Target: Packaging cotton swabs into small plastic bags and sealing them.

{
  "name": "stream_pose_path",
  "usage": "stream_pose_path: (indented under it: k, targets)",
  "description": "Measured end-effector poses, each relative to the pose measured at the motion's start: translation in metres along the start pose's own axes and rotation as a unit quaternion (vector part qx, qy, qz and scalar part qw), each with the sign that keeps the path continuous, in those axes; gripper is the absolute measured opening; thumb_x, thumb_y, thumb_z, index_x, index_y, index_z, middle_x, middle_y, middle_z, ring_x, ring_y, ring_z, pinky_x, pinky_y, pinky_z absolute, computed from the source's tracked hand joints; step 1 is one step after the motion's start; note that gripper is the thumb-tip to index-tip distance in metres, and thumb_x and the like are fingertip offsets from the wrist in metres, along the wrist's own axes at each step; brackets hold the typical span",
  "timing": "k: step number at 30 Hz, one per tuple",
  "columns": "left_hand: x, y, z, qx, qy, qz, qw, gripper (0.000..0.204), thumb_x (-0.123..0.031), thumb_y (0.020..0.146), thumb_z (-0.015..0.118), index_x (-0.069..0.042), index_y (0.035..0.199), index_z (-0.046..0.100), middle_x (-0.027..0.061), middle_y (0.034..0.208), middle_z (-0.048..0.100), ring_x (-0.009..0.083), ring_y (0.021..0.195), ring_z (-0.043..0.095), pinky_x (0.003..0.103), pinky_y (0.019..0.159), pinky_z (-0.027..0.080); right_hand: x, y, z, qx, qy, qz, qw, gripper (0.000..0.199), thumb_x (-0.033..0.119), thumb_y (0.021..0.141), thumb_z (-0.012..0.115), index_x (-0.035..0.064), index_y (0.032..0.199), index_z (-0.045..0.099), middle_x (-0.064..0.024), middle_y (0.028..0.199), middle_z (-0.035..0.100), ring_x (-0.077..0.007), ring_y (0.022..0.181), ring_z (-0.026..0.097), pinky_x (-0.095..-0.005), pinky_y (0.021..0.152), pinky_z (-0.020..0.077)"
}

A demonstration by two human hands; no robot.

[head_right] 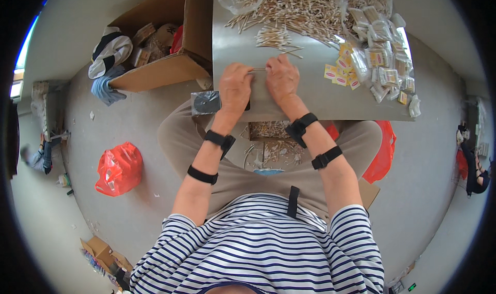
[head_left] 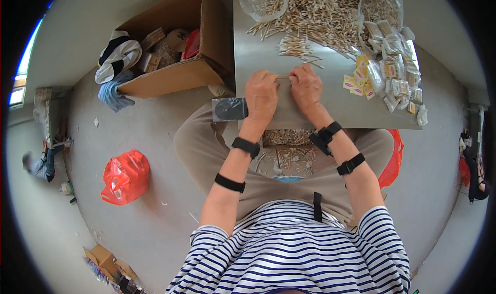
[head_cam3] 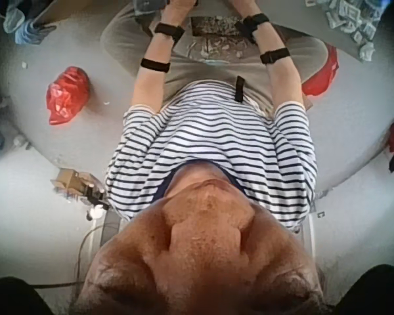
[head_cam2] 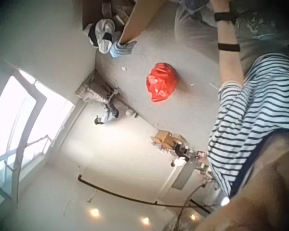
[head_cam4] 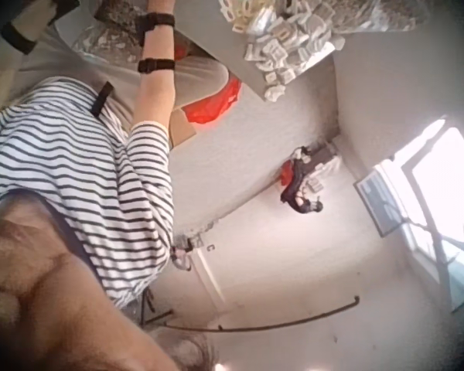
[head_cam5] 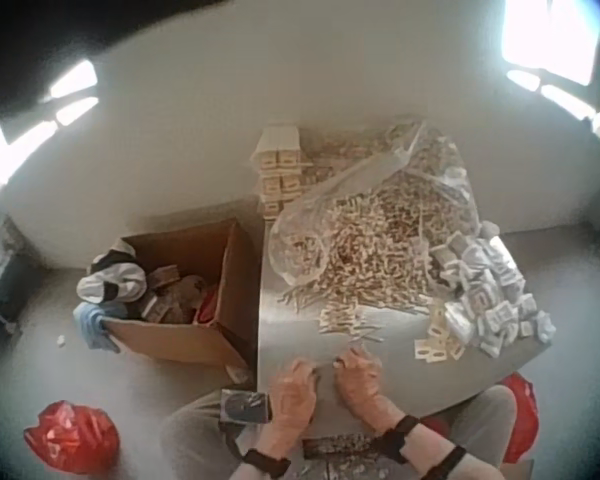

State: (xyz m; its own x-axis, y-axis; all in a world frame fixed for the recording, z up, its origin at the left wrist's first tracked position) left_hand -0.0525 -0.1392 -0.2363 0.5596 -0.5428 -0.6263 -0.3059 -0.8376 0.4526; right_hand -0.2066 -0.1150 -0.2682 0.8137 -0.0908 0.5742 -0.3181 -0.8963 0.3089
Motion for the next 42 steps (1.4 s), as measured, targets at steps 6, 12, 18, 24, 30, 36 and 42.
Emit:
stream_pose_path:
  k: [6,12,18,24,30,36,42]
  targets:
    - [0.005,-0.002,0.027,0.051,0.042,0.063,0.996,0.01,0.0,0.074,0.066,-0.007,0.077,0.06,0.0081,0.086,0.055,0.031,0.085,0.056,0.044,0.074,0.048,-0.018,-0.009,-0.012,0.06,0.033,-0.053,0.996,0.012,0.009,0.081,0.072,0.0132,0.092,0.068,-0.0075,0.095,0.062,-0.0335,0.087,0.065,-0.0445,0.074,0.0498]
    - [-0.005,-0.002,0.021,0.096,0.079,0.064,0.99,0.007,-0.002,0.077,0.066,-0.007,0.078,0.062,0.0077,0.086,0.056,0.0297,0.086,0.057,0.043,0.075,0.047,-0.06,0.038,-0.041,0.008,-0.044,0.022,0.999,0.013,0.01,0.083,0.073,0.0106,0.095,0.067,-0.009,0.094,0.06,-0.0355,0.083,0.064,-0.0483,0.073,0.0516]
    - [-0.007,-0.008,0.014,0.108,0.095,0.044,0.989,0.005,-0.003,0.08,0.066,-0.007,0.081,0.064,0.007,0.086,0.056,0.0296,0.086,0.056,0.042,0.077,0.045,-0.035,0.002,-0.029,0.083,0.015,-0.052,0.995,0.006,0.012,0.085,0.072,0.0134,0.088,0.068,-0.0076,0.093,0.059,-0.0344,0.084,0.063,-0.0482,0.074,0.0507]
    - [-0.011,-0.01,0.017,0.096,0.094,0.041,0.99,0.008,-0.002,0.078,0.067,-0.009,0.081,0.063,0.0064,0.086,0.056,0.0288,0.087,0.057,0.042,0.077,0.044,-0.029,0.019,-0.027,0.107,0.063,0.001,0.992,0.005,0.01,0.086,0.068,0.0132,0.09,0.068,-0.0085,0.092,0.059,-0.0342,0.086,0.065,-0.0462,0.074,0.0523]
    - [-0.013,-0.01,0.016,0.077,0.081,0.029,0.993,0.012,-0.002,0.077,0.068,-0.01,0.086,0.066,0.0062,0.087,0.058,0.0288,0.089,0.058,0.042,0.077,0.044,-0.021,0.009,-0.02,0.066,0.041,-0.01,0.997,0.006,0.008,0.086,0.065,0.013,0.088,0.067,-0.009,0.09,0.059,-0.0344,0.084,0.065,-0.0456,0.072,0.0527]
    - [-0.005,-0.019,0.011,0.112,0.09,0.022,0.989,0.018,-0.001,0.078,0.07,-0.011,0.093,0.072,0.0062,0.089,0.061,0.0289,0.091,0.06,0.041,0.079,0.045,-0.005,-0.015,-0.01,0.094,0.06,-0.098,0.989,0.007,0.006,0.086,0.063,0.012,0.086,0.066,-0.0101,0.088,0.06,-0.0363,0.078,0.064,-0.047,0.068,0.0521]
    - [-0.007,-0.019,0.007,0.104,0.083,0.021,0.991,0.012,-0.004,0.078,0.068,-0.01,0.088,0.069,0.0067,0.088,0.059,0.0285,0.089,0.06,0.042,0.078,0.044,-0.02,0.06,-0.017,0.003,-0.006,-0.059,0.998,0.012,0.009,0.086,0.066,0.0144,0.097,0.069,-0.0115,0.096,0.059,-0.035,0.086,0.064,-0.0469,0.072,0.0522]
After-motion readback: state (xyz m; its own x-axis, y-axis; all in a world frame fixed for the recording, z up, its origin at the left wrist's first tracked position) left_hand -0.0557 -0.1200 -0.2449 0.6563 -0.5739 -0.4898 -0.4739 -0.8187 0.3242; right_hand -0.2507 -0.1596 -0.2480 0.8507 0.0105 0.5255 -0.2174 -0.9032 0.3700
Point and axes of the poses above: each hand's wrist, its own y-axis towards the middle knuckle, its own z-axis out of the palm, x = y × z, the point moved 2 cm from there along y, towards the middle knuckle
